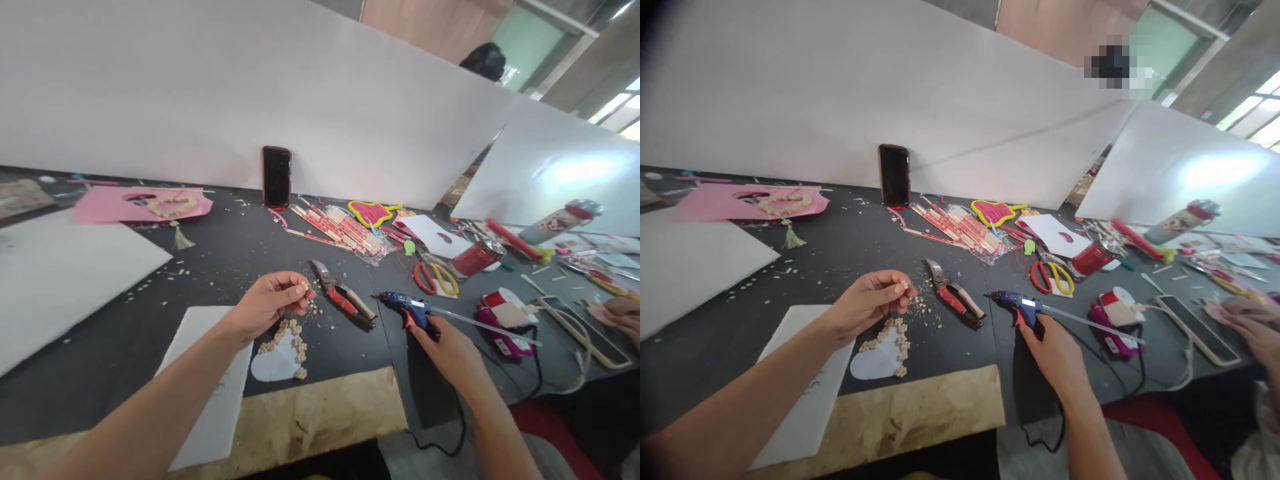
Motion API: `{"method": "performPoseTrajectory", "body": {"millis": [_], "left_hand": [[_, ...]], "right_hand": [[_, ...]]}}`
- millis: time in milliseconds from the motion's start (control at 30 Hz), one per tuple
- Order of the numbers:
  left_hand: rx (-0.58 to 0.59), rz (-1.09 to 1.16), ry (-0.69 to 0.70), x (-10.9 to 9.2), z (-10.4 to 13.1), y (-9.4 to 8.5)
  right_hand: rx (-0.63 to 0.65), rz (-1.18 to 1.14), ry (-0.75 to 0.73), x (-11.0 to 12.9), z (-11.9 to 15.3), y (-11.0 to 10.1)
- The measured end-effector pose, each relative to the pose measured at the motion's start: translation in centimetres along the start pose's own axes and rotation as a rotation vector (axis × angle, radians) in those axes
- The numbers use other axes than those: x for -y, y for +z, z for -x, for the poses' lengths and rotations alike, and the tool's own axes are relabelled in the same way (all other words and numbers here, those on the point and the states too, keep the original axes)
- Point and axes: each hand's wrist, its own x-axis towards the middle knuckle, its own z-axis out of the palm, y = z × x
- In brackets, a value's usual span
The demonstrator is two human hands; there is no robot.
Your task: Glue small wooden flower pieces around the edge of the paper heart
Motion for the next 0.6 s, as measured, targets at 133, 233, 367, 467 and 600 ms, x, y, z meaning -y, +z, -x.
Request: {"method": "performPoseTrajectory", "body": {"millis": [133, 233, 367, 467, 600], "left_hand": [[-0.006, -0.007, 0.016, -0.1, 0.0, 0.1], [0.014, -0.009, 0.006, -0.1, 0.2, 0.2], [0.025, -0.006, -0.005, 0.0, 0.3, 0.2], [0.012, 0.010, -0.007, 0.0, 0.3, 0.2], [0.020, 0.014, -0.019, -0.1, 0.3, 0.3]], "right_hand": [[-0.023, -0.116, 0.047, 0.2, -0.5, 0.0], [-0.092, -0.263, 0.090, -0.7, -0.4, 0.2], [-0.140, -0.546, 0.094, -1.1, 0.6, 0.8], [-0.120, -0.768, 0.033, -0.5, 1.5, 1.0], [-0.034, -0.921, 0.005, 0.5, 2.5, 0.5]]}}
